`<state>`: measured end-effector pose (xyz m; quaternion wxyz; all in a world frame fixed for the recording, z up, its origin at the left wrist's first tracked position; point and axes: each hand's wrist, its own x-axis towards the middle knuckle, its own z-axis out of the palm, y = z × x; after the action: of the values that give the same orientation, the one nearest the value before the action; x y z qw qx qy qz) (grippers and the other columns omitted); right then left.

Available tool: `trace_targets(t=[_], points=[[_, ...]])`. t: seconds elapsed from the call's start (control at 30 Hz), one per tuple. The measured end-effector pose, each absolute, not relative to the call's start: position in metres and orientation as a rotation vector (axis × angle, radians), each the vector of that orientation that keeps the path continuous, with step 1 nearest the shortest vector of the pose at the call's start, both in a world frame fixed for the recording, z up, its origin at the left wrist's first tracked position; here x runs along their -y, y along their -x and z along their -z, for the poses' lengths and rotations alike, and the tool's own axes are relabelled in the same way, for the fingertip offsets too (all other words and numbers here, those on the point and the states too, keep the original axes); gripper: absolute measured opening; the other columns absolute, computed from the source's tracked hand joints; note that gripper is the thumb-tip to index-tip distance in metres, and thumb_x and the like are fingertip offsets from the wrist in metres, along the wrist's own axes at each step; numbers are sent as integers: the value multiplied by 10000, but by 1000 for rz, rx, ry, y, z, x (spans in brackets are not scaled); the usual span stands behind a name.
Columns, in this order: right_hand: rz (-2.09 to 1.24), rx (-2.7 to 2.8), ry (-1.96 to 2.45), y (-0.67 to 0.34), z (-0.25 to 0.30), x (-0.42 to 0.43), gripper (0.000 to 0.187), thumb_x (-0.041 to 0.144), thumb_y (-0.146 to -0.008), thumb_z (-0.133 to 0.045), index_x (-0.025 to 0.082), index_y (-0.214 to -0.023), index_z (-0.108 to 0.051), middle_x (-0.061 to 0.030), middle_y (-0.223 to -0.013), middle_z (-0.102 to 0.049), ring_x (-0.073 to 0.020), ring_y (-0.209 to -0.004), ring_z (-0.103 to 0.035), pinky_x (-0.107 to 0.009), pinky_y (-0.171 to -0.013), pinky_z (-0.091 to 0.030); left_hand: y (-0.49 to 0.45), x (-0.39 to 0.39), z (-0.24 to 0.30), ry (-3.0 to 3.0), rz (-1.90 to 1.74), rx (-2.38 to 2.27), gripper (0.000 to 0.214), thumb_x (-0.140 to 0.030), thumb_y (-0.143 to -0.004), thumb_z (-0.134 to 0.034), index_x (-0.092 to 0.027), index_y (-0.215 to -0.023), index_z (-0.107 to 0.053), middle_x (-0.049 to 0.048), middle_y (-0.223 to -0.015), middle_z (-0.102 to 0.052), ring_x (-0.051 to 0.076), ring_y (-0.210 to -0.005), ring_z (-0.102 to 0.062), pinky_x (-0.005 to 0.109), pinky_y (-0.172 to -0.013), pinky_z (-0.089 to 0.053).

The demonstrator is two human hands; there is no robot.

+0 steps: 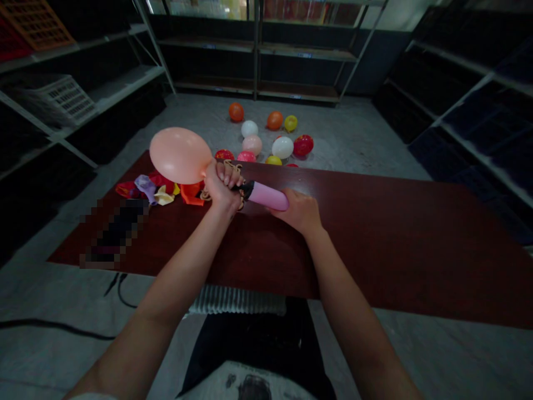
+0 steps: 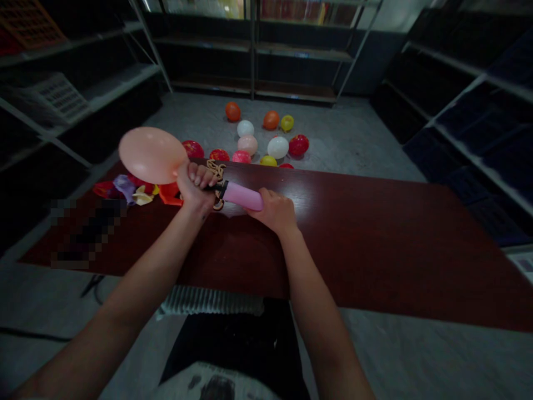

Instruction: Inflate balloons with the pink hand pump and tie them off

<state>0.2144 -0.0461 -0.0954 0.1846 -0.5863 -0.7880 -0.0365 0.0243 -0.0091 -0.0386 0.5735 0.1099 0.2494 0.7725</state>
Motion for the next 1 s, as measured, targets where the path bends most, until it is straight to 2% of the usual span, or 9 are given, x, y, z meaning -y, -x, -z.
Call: trace_targets(t=[0.33,0.47,0.73,1.0], points=[[214,2200,1609,-198,91,47,514,677,-865,-626,192,-1027,-681,-93,-912,-767,-238,-813,-698,-292,-615,-327,-4,-3,44,-159,-1893,-530,500,-202,-1010,-403,-204,-529,-263,-72,-448,-198,72,-318,-200,234,-366,-205],[278,2209,1571,-203,92,44,518,671,-884,-615,187,-1058,-677,-105,-964,-759,-232,-850,-682,-292,-639,-345,3,-3,39,-128,-1932,-509,474,-174,-984,-423,-208,-542,-256,-66,-438,-207,78,-318,-203,238,-364,-213],[371,2155,1573,-232,93,40,539,639,-959,-514,177,-1202,-648,-136,-1065,-713,-279,-990,-615,-331,-752,-415,36,3,20,-116,-1981,-510,470,-221,-1025,-408,-203,-584,-247,-65,-428,-225,61,-316,-224,218,-372,-241],[249,2092,1630,-247,95,38,461,557,-932,-598,166,-1173,-631,-139,-1072,-684,-291,-1018,-591,-370,-831,-446,24,21,6,-236,-2018,-556,534,-328,-1011,-506,-197,-557,-257,-54,-432,-233,69,-327,-215,240,-387,-264]])
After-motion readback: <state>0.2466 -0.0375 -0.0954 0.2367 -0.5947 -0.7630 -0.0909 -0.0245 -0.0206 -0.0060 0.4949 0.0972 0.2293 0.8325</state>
